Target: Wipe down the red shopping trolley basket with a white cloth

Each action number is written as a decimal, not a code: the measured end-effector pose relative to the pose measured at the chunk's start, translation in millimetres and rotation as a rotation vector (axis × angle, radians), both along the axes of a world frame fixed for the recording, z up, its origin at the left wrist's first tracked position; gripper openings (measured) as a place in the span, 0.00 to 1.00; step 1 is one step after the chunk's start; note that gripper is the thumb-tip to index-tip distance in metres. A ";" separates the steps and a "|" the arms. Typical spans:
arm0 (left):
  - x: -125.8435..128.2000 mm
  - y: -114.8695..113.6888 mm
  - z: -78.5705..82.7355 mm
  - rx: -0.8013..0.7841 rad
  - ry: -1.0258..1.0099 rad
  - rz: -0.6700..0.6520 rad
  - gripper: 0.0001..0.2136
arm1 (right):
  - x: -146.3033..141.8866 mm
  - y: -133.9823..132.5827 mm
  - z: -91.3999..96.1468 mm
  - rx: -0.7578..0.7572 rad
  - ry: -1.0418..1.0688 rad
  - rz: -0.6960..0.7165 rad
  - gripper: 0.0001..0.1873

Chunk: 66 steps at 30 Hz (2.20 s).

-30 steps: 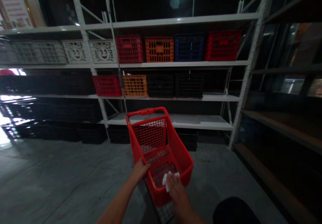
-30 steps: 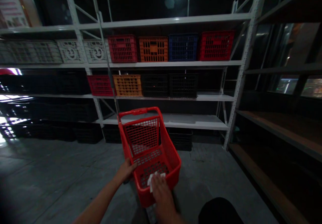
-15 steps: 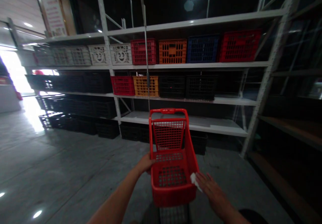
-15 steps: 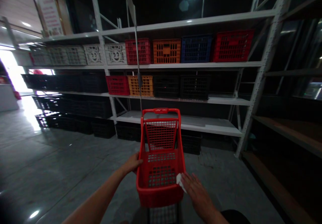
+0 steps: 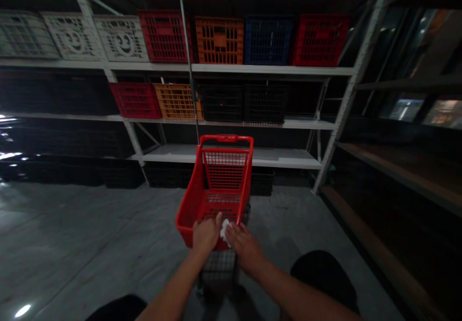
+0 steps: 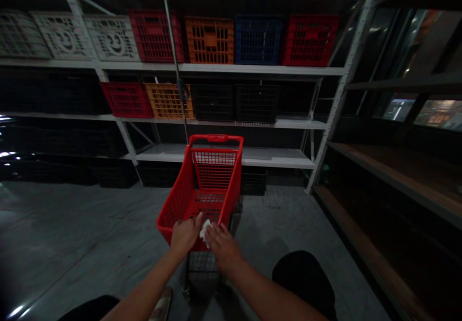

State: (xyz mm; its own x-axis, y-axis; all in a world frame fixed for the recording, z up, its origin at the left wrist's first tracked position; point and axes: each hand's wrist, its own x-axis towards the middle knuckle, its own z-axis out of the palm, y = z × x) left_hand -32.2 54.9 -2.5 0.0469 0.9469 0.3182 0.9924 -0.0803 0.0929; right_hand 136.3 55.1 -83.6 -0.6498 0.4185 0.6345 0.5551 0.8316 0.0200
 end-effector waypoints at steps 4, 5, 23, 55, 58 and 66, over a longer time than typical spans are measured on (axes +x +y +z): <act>-8.9 5.7 -12.0 0.031 0.038 -0.025 0.27 | 15.2 46.9 27.7 0.047 -0.124 0.101 0.22; -9.9 6.8 -14.0 0.052 0.046 -0.025 0.28 | 21.3 62.8 38.1 0.040 -0.121 0.072 0.21; -29.3 1.9 -30.2 0.198 -0.013 -0.155 0.23 | 17.4 12.7 22.9 -0.032 -0.126 0.177 0.25; -98.0 -37.2 0.5 -0.061 -0.064 -0.073 0.17 | 29.5 95.1 66.8 -0.033 0.111 -0.266 0.21; -64.4 -48.7 -8.6 -0.085 -0.070 0.033 0.19 | -15.2 61.4 39.5 -0.004 0.125 -0.171 0.21; -56.7 -45.1 -18.9 -0.203 -0.021 0.121 0.13 | -72.7 1.1 32.3 -0.019 -0.033 0.075 0.23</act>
